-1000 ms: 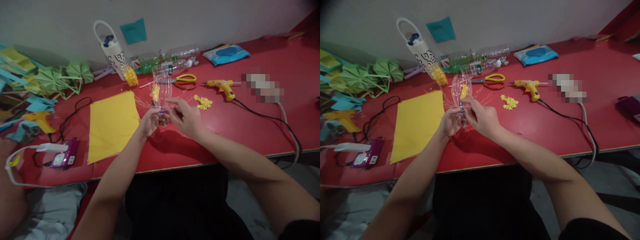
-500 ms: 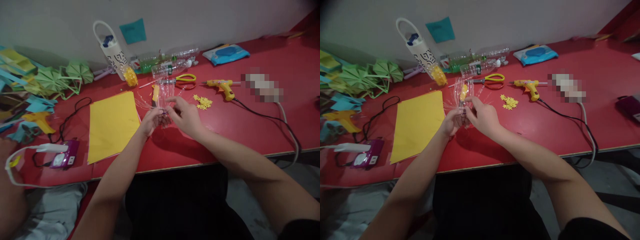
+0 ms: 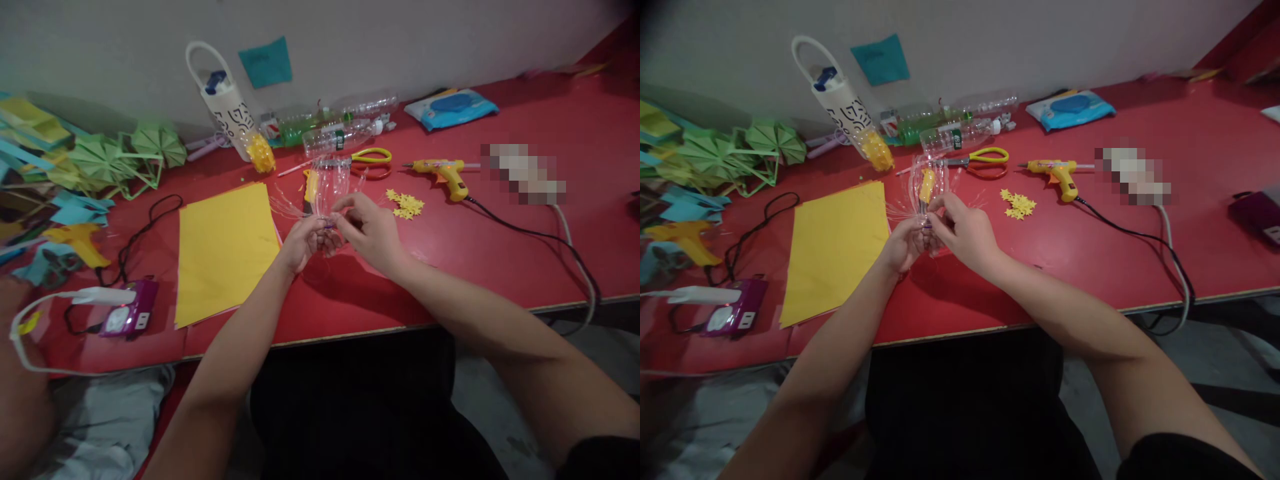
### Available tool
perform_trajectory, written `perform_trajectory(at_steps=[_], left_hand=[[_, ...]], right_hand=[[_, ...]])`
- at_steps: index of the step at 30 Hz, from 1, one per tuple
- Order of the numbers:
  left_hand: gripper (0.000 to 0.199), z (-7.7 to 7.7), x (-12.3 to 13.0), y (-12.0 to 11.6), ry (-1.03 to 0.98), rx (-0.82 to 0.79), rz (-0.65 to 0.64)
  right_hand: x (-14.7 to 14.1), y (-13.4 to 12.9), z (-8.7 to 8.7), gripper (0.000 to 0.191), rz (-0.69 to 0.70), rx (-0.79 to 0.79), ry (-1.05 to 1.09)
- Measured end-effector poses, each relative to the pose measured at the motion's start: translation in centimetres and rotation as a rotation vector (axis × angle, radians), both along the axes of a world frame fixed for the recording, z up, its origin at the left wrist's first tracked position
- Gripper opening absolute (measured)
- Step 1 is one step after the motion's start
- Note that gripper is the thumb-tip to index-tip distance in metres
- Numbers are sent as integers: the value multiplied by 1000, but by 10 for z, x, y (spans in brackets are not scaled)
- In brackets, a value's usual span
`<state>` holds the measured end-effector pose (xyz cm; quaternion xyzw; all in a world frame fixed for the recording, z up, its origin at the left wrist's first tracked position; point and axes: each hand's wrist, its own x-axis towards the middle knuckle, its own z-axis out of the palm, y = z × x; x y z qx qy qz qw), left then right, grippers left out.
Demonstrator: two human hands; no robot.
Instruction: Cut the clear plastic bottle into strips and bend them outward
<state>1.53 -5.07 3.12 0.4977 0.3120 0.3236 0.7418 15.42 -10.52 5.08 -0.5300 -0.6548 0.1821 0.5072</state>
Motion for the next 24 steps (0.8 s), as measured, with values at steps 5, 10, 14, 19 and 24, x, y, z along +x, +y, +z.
perform_trajectory(at_steps=[5, 10, 14, 19, 24], left_hand=[[23, 3, 2, 1, 10, -104, 22], [20, 1, 3, 2, -70, -112, 112], [18, -2, 4, 2, -86, -74, 130], [16, 1, 2, 3, -89, -24, 116], [22, 3, -2, 3, -113, 34, 126]], right_hand=[[1, 0, -6, 12, 8, 105, -64], [2, 1, -12, 20, 74, 158, -244], [3, 4, -15, 21, 65, 122, -306], [3, 2, -12, 21, 73, 103, -298], [3, -1, -8, 17, 50, 226, -206]])
